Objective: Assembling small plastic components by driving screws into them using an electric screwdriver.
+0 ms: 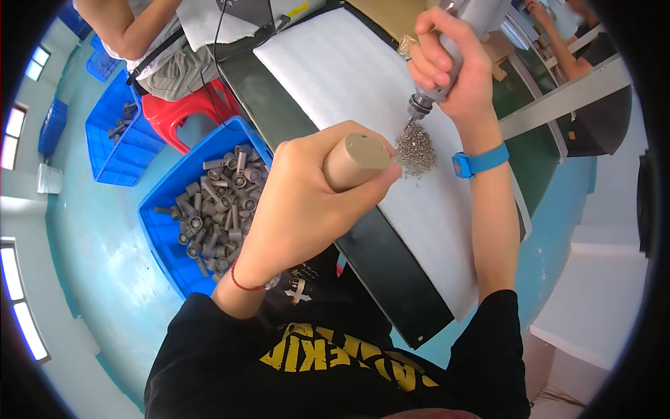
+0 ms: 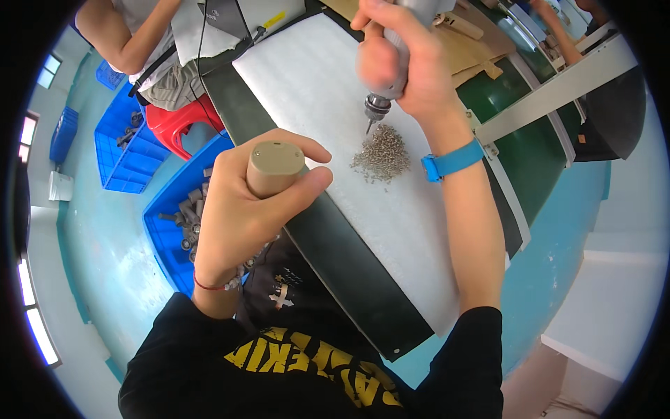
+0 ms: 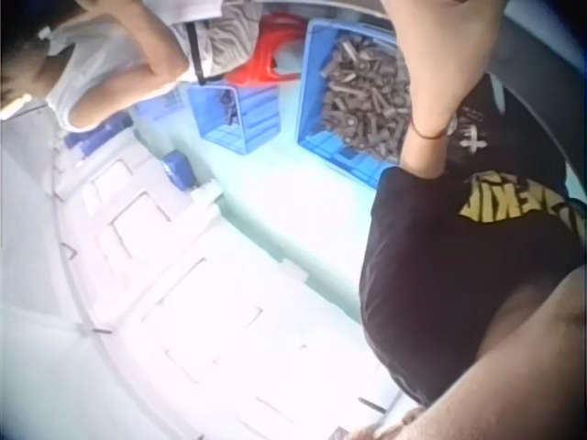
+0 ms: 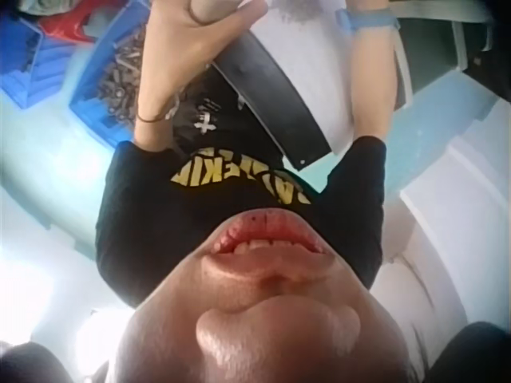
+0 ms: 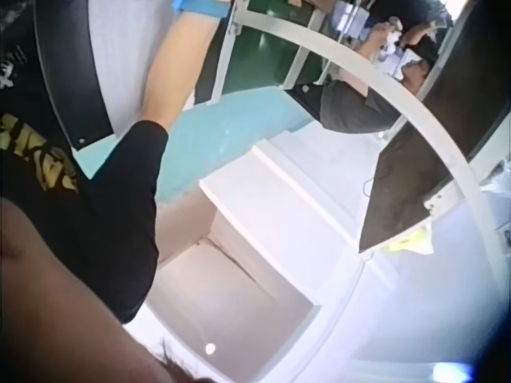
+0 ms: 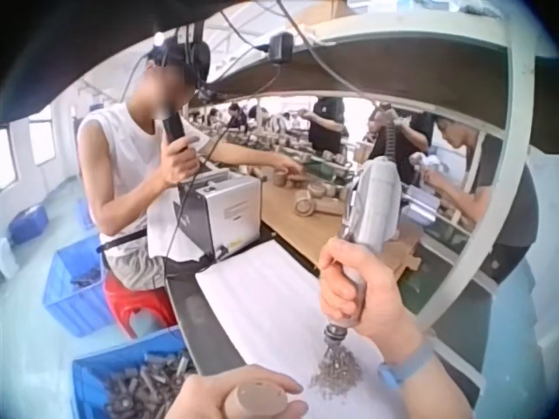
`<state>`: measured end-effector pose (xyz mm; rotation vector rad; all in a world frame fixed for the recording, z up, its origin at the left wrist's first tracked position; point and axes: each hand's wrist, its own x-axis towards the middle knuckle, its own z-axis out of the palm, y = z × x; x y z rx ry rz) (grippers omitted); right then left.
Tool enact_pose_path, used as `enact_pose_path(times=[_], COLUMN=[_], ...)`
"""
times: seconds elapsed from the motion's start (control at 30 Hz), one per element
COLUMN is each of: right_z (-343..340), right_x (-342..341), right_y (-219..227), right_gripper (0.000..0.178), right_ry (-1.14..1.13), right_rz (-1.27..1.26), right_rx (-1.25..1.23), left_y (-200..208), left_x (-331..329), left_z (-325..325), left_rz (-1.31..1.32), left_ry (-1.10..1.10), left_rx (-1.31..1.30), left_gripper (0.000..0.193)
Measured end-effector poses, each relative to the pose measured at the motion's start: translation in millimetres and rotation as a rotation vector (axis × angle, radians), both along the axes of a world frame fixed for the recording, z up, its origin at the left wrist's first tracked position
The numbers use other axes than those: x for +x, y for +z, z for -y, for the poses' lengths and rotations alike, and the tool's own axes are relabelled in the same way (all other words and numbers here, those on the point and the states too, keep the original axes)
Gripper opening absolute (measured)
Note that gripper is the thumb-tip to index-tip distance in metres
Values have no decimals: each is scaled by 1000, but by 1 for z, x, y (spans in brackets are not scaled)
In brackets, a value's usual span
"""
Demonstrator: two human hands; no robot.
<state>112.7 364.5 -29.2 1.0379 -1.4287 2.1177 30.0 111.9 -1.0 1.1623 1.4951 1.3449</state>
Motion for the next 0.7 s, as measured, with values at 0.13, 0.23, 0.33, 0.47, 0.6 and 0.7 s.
enact_pose_path(times=[0.13,0.23,0.33,0.47,0.6,0.7], right_z=[-2,25,104,94,89,89], right_x=[2,6,43,63,95,108], right_y=[7,35,81,113,114,108], right_gripper=[27,28,31,22,22,22], right_ry=[-12,127,-725,-462,-505,-539], right_rz=[-28,-139,304,98,72,56], right_rx=[24,-53,-476,-156,-152,-157], left_y=[-11,-10,9,17,20,23], left_x=[0,-4,1,7,15,17], left_z=[-9,-11,-10,-13,-15,-11], left_rz=[-171,-208,-70,-10,33,130], left_ry=[47,79,20,-49,-83,-115], left_rx=[110,147,55,138,197,162], left_gripper=[17,19,22,22,19,15])
